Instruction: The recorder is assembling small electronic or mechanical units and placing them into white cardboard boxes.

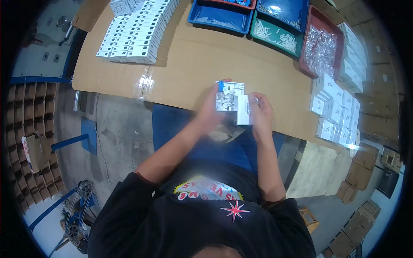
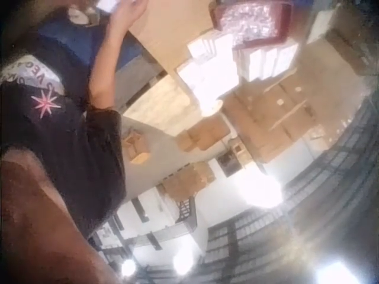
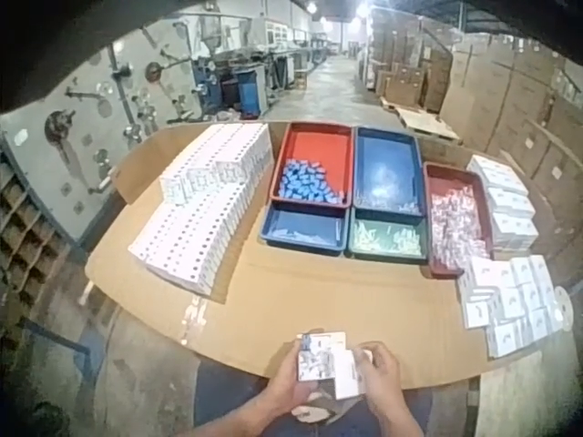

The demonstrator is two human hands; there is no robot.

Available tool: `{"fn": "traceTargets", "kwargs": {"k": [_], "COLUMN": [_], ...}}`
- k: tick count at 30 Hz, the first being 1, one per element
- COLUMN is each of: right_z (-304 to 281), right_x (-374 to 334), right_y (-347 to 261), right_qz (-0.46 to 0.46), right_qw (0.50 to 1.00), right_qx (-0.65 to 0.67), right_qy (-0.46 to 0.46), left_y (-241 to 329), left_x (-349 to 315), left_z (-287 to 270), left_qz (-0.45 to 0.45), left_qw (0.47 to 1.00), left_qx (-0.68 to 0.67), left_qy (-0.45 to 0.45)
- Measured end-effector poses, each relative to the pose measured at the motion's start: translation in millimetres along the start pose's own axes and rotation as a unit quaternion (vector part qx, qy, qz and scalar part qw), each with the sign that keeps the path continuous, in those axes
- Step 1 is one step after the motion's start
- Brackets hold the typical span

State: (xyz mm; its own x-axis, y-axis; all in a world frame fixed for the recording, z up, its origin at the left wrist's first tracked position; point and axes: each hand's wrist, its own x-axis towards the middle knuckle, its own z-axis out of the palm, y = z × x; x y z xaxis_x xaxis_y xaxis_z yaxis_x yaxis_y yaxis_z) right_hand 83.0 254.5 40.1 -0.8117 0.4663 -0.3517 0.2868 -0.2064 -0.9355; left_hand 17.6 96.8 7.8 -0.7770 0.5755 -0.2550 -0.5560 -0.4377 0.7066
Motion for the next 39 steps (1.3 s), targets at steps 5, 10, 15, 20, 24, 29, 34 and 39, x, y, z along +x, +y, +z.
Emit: {"fn": "traceTargets", "kwargs": {"k": [5,10,15,20,24,29,34,39], "right_z": [-4.6,0.1,7.8,22.9,21.1,14.2,8.5,1.0], "right_x": [-5.4,-9.6,-14.8,-22.7,-20.8,-22.6,-21.8,-9.7], "right_y": [-13.7,-18.7,-8.3,-11.3,-6.1,-24.1,-40.7,-40.6], "right_qz": [0.06,0.076,0.047,0.011,-0.077,-0.093,-0.236,-0.276], "right_qw": [0.979,0.957,0.968,0.989,0.996,0.983,0.897,0.871], "right_qx": [0.193,0.278,0.245,0.141,-0.019,-0.143,-0.367,-0.358], "right_qy": [0.038,-0.002,-0.028,-0.035,-0.04,-0.07,-0.069,-0.194], "left_y": [15.9,14.5,21.6,19.4,18.2,18.9,12.5,-2.6], "left_x": [-2.0,-3.2,-3.0,-6.2,-4.9,-2.8,-0.5,-2.8], "left_z": [8.1,3.5,17.4,14.3,13.6,12.1,1.8,-6.6], "left_qz": [-0.042,-0.044,-0.046,-0.098,-0.074,-0.088,-0.133,-0.092], "left_qw": [0.995,0.996,0.993,0.991,0.991,0.993,0.978,0.995], "left_qx": [-0.087,-0.073,-0.106,-0.092,-0.109,-0.085,-0.156,-0.034], "left_qy": [0.028,0.023,0.039,0.011,-0.032,0.003,-0.033,-0.019]}}
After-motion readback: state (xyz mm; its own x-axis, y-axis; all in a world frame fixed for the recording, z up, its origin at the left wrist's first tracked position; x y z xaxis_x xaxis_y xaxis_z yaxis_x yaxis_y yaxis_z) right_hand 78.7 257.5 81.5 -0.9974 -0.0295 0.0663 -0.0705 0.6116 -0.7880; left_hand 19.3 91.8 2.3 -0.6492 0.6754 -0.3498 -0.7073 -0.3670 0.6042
